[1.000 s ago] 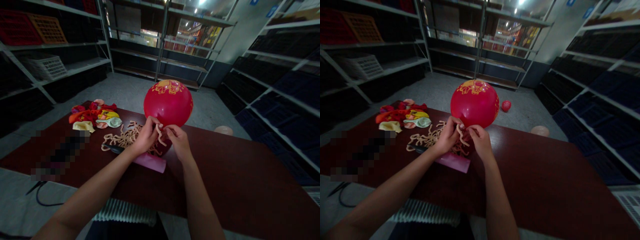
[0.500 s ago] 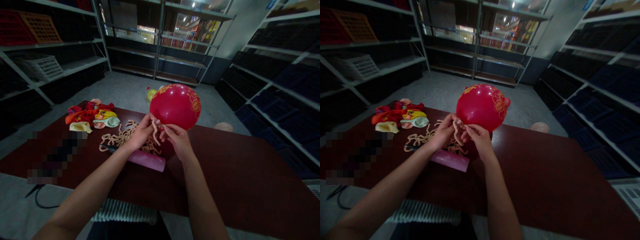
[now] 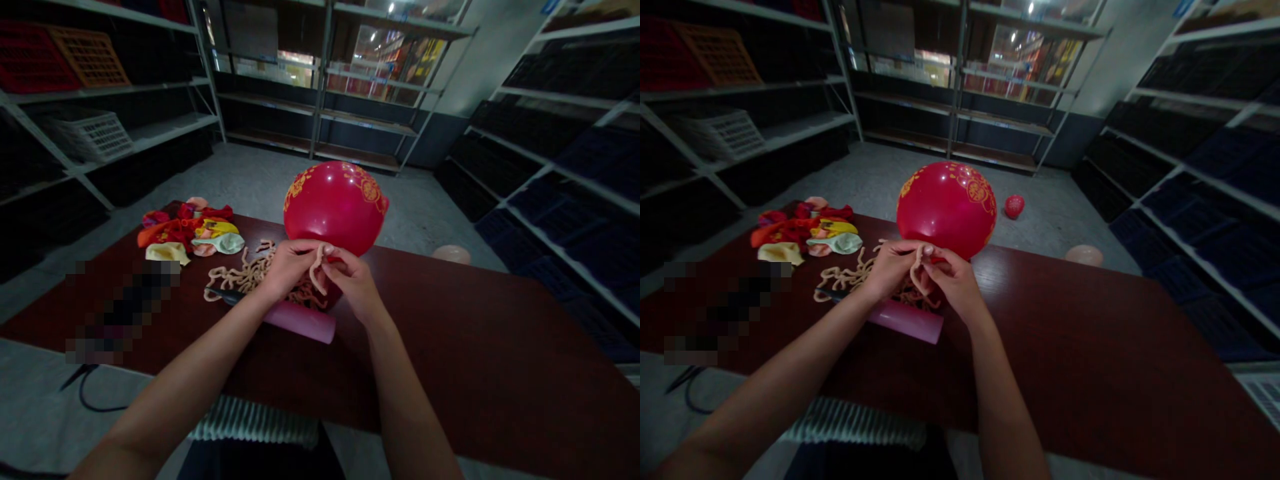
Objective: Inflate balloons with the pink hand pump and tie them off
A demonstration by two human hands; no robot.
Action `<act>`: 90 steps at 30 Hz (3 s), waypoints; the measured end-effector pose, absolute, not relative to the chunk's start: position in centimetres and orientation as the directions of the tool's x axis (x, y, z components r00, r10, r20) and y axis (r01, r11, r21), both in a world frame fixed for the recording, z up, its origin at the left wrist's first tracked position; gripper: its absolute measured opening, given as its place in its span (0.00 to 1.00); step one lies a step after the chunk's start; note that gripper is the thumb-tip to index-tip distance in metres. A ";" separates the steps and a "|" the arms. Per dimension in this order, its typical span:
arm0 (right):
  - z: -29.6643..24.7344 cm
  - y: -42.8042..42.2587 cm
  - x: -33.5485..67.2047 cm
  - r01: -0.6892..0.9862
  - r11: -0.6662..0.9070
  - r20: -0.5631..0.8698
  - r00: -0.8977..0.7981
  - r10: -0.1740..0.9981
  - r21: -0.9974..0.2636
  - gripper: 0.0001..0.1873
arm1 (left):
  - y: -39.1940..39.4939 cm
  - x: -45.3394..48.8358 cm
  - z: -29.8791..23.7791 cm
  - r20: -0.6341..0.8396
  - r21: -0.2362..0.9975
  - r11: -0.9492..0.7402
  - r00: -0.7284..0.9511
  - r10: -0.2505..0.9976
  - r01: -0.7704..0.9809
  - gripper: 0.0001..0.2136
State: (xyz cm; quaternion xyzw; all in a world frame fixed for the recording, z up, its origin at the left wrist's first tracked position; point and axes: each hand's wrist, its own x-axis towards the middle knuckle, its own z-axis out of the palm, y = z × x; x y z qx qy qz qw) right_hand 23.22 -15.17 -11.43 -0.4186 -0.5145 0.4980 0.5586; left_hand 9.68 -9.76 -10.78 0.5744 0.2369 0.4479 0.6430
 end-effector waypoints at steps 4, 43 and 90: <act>-11.6 -15.0 22.6 -0.120 0.161 0.160 0.020 0.987 -0.980 0.09 | -9.9 9.6 -10.7 0.285 0.952 -0.186 0.475 0.833 -0.244 0.14; -11.5 -16.3 21.0 0.484 0.294 0.511 0.410 0.756 -0.824 0.08 | -10.8 9.5 -10.7 0.693 0.680 -0.731 0.371 0.618 -0.052 0.17; -12.5 -15.6 21.8 0.700 0.211 0.646 0.442 0.622 -0.682 0.12 | -10.8 9.9 -10.1 0.689 0.402 -0.862 0.519 0.506 0.308 0.05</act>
